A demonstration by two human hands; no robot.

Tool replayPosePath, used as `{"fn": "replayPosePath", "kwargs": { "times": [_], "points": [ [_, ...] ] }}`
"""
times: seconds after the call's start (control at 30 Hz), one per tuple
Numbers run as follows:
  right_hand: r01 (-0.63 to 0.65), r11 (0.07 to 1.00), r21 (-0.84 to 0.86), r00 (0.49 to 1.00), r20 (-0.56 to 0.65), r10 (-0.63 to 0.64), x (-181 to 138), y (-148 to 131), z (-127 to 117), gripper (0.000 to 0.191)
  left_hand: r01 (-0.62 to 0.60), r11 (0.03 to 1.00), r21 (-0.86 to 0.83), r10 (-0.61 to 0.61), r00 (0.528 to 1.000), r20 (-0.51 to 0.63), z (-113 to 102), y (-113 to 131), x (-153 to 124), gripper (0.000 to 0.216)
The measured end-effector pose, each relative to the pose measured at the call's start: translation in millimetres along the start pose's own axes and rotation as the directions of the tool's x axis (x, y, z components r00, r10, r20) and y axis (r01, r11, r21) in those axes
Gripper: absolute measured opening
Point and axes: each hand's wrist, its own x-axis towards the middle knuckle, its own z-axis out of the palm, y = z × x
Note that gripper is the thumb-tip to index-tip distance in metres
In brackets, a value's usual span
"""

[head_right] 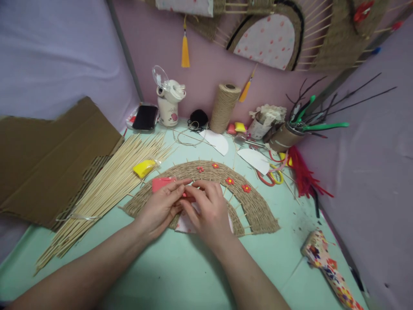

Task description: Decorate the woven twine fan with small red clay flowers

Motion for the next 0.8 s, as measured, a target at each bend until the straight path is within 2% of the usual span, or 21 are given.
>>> {"fn": "replayPosePath", "kwargs": {
  "times": [0.13,0.23,0.37,0.43,0.57,0.67,0.73,0.8],
  "points": [
    [0.062,0.997,-0.054,0.995,-0.08,-0.066,2.2,-1.6,2.6,0.015,0.023,0.999,0.025,-0.023,1.0,0.02,0.8,-3.5,-2.8,0.026],
    [0.069,0.997,-0.043,0.993,-0.091,-0.073,2.0,-6.5,3.1,0.015,0.058,0.995,-0.081,-0.054,0.997,0.05,1.8,-1.5,-4.4,0.038],
    [0.124,0.992,0.018,0.992,-0.034,-0.123,-2.6,-16.9,10.6,0.013,0.163,0.925,-0.344,-0.109,0.979,0.171,1.3,7.5,-5.0,0.07],
    [0.15,0.989,0.02,0.989,-0.002,-0.15,-5.3,-20.8,15.1,0.016,0.183,0.888,-0.422,-0.098,0.972,0.215,-0.8,12.1,-4.6,0.077],
    [0.143,0.989,-0.034,0.985,0.102,-0.139,-9.0,-22.4,18.0,0.027,0.176,0.846,-0.503,-0.061,0.97,0.237,-5.4,18.0,-4.5,0.074],
    [0.128,0.986,-0.107,0.976,0.191,-0.106,-11.0,-21.5,16.7,0.044,0.151,0.837,-0.526,-0.043,0.976,0.212,-6.2,19.4,-5.6,0.07],
    [0.155,0.983,-0.094,0.961,0.243,-0.128,-12.1,-21.1,15.4,0.052,0.165,0.838,-0.521,-0.057,0.974,0.218,-6.0,20.2,-6.1,0.069],
    [0.187,0.98,-0.069,0.952,0.26,-0.164,-12.7,-20.4,14.0,0.052,0.151,0.842,-0.518,-0.035,0.973,0.227,-5.8,21.8,-6.3,0.068]
  ]
}}
